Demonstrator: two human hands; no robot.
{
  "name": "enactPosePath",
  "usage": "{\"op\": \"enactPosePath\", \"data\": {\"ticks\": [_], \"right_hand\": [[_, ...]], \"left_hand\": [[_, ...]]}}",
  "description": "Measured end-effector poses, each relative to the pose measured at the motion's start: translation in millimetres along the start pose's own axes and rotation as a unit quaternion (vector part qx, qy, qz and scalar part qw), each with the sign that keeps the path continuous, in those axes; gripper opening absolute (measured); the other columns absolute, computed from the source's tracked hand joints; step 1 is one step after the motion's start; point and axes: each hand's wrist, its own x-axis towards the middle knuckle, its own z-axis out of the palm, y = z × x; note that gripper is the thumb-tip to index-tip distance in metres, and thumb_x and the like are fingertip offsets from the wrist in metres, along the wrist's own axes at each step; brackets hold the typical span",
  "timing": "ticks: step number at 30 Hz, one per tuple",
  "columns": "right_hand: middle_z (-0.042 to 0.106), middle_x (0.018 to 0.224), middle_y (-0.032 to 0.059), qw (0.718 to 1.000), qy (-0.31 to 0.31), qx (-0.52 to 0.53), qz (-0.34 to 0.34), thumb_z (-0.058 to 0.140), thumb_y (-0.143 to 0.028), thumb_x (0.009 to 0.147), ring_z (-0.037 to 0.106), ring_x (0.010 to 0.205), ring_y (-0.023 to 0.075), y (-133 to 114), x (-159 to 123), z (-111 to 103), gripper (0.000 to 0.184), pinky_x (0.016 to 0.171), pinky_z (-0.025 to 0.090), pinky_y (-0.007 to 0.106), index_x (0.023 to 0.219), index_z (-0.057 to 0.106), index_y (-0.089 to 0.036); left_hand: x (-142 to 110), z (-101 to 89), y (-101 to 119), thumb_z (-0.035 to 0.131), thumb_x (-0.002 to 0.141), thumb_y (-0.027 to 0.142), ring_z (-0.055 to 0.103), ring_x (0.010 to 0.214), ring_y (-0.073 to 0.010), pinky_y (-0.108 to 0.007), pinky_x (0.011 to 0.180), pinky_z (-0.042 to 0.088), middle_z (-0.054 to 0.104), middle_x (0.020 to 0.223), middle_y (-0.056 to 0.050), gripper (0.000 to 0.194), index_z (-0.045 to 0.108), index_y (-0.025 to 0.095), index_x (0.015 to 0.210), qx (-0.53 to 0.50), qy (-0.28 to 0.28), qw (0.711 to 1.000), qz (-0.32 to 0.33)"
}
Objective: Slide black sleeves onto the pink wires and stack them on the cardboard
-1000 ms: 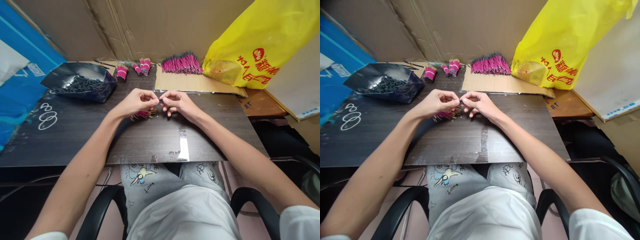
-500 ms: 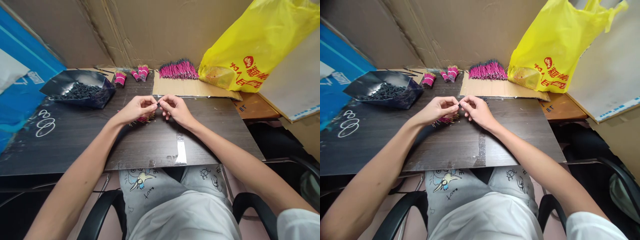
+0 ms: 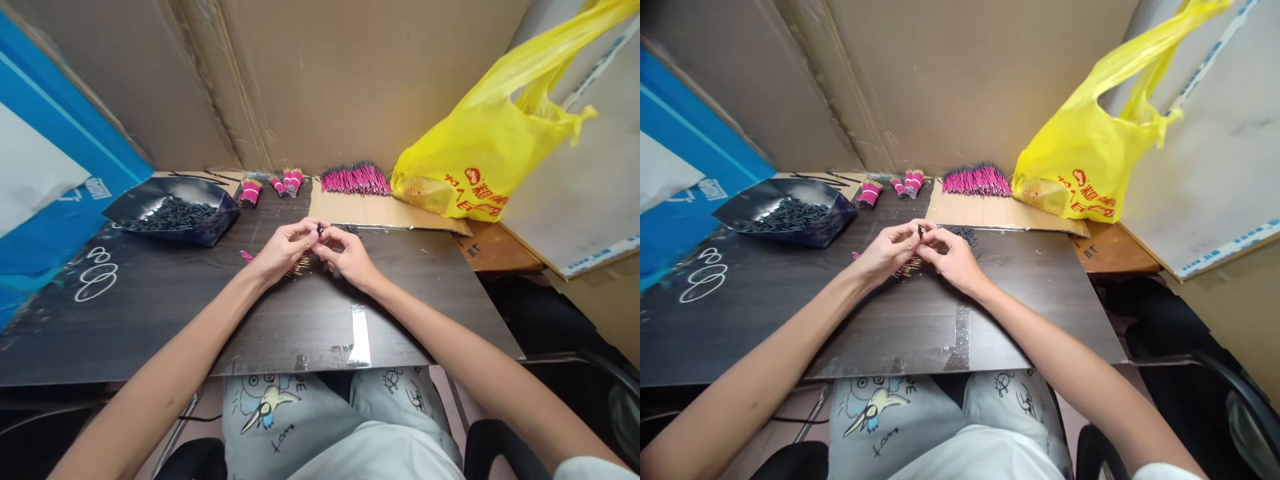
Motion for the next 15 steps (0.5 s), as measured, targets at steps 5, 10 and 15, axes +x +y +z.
{"op": "enactPosePath", "data": {"ticks": [5, 10, 15], "right_hand": [[0.062, 0.089, 0.0022, 0.999, -0.015, -0.033, -0.014, 0.07, -0.053, 0.093, 0.053, 0.068, 0.0134, 2, -1, -6, 0.033, 0.053, 0.047, 0.024, 0.096, 0.064, -0.021], [0.068, 0.093, 0.0051, 0.988, 0.057, -0.14, -0.01, 0.063, -0.049, 0.096, 0.063, 0.085, 0.0197, -3, 17, -37, 0.029, 0.059, 0.048, 0.025, 0.094, 0.061, -0.02], [0.069, 0.086, 0.0082, 0.941, 0.152, -0.303, -0.011, 0.063, -0.034, 0.088, 0.063, 0.079, 0.022, -19, 72, -72, 0.02, 0.076, 0.048, 0.034, 0.092, 0.066, -0.015]], "left_hand": [[3, -3.0, -2, 0.086, 0.08, 0.046, 0.063, 0.096, -0.0128, -0.023, 0.084, 0.053, 0.067, 0.114, -0.005, 0.028, 0.08, 0.02, 0.089, 0.055, 0.012, 0.998, 0.027], [4, -15.1, -1, 0.069, 0.092, 0.045, 0.062, 0.101, -0.0192, -0.034, 0.099, 0.047, 0.074, 0.1, -0.006, 0.026, 0.081, 0.023, 0.093, 0.336, 0.155, 0.913, 0.173], [9, -25.1, -9, 0.055, 0.098, 0.038, 0.06, 0.102, -0.0227, -0.039, 0.1, 0.046, 0.075, 0.098, -0.008, 0.03, 0.079, 0.02, 0.092, 0.457, 0.2, 0.841, 0.208]]}}
